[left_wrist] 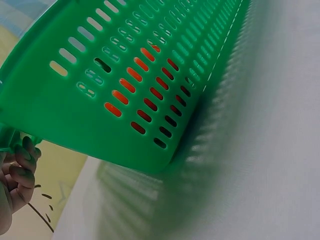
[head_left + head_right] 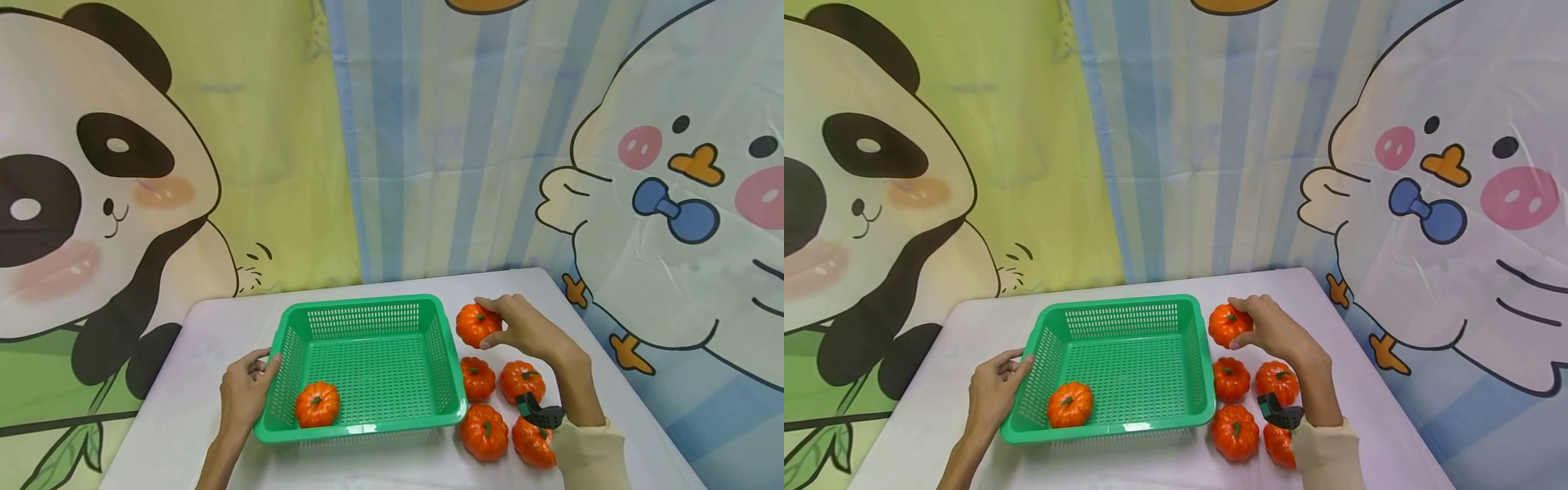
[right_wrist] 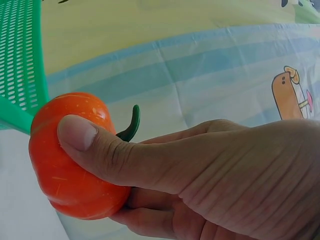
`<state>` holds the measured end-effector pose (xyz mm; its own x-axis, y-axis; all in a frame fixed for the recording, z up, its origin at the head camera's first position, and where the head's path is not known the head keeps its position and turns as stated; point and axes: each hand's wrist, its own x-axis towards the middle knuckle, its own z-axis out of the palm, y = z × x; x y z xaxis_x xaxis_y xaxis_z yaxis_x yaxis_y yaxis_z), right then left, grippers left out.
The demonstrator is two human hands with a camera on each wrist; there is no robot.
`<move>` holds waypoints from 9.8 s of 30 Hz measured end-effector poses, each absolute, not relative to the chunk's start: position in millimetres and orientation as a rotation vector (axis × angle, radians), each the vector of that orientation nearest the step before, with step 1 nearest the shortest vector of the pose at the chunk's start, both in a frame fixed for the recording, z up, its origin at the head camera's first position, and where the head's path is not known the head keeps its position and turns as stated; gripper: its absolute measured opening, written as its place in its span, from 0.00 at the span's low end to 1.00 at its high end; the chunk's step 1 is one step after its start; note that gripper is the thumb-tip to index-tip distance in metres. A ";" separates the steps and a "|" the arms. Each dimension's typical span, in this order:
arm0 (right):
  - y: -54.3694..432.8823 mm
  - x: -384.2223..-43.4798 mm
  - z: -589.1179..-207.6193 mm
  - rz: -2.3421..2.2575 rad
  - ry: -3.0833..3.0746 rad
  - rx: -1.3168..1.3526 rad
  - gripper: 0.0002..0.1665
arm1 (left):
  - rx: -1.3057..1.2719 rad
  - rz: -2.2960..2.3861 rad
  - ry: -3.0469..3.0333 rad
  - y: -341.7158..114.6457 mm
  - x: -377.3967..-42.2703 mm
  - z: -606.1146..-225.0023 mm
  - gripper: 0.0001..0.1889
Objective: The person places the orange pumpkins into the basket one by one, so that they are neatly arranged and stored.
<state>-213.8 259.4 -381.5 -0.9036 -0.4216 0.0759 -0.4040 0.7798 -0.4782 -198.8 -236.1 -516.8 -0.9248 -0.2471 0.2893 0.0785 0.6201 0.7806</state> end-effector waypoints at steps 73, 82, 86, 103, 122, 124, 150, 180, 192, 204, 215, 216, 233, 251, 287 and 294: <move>198.5 -216.9 -387.8 -0.797 2.871 -0.697 0.49 | 0.158 -1.245 -2.451 -237.7 -195.5 -518.8 0.19; 191.1 -219.3 -394.0 -0.816 2.836 -0.721 0.48 | 0.134 -1.243 -2.447 -235.4 -201.1 -519.5 0.18; 186.3 -219.8 -394.6 -0.825 2.829 -0.736 0.50 | 0.129 -1.240 -2.448 -234.1 -201.8 -518.7 0.18; 151.6 -231.1 -397.4 -0.871 2.740 -0.922 0.37 | 0.142 -1.242 -2.457 -234.5 -199.8 -519.0 0.19; 137.6 -229.2 -402.1 -0.879 2.710 -0.959 0.40 | 0.141 -1.248 -2.448 -235.9 -199.1 -519.9 0.19; 135.6 -229.3 -401.6 -0.877 2.707 -0.949 0.40 | 0.136 -1.248 -2.447 -235.9 -199.1 -519.4 0.19; 98.2 -245.3 -398.5 -0.745 2.686 -1.124 0.24 | 0.120 -1.237 -2.451 -235.8 -203.1 -516.2 0.18; 29.6 -265.2 -409.9 -0.629 2.596 -1.228 0.23 | 0.133 -1.254 -2.446 -236.2 -202.0 -520.7 0.19; 13.6 -274.5 -424.1 -0.645 2.569 -1.262 0.25 | 0.145 -1.241 -2.445 -234.6 -201.7 -520.9 0.18; 4.4 -282.6 -433.6 -0.623 2.578 -1.300 0.27 | 0.158 -1.235 -2.449 -234.8 -201.4 -519.8 0.18; -1.0 -286.4 -441.5 -0.571 2.602 -1.273 0.42 | 0.163 -1.251 -2.455 -236.0 -202.7 -519.5 0.19; -1.5 -287.0 -442.8 -0.578 2.596 -1.278 0.42 | 0.162 -1.250 -2.456 -236.0 -202.8 -519.7 0.19; -4.9 -297.5 -461.6 -0.557 2.597 -1.314 0.28 | 0.159 -1.260 -2.461 -234.7 -204.3 -520.6 0.19; -10.0 -301.7 -483.2 -0.484 2.637 -1.303 0.45 | 0.167 -1.283 -2.450 -235.4 -202.1 -523.1 0.19; 12.2 -287.7 -450.9 -0.564 2.678 -1.160 0.48 | 0.147 -1.253 -2.444 -237.7 -203.3 -518.4 0.18; 39.2 -273.9 -433.7 -0.633 2.687 -1.051 0.52 | 0.138 -1.269 -2.449 -236.9 -203.7 -518.8 0.18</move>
<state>-273.9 39.2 -433.7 -0.7314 -0.6817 -0.0188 -0.6017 0.6581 -0.4526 -203.7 -236.9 -518.8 -0.9239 -0.2558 0.2846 0.0850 0.5880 0.8044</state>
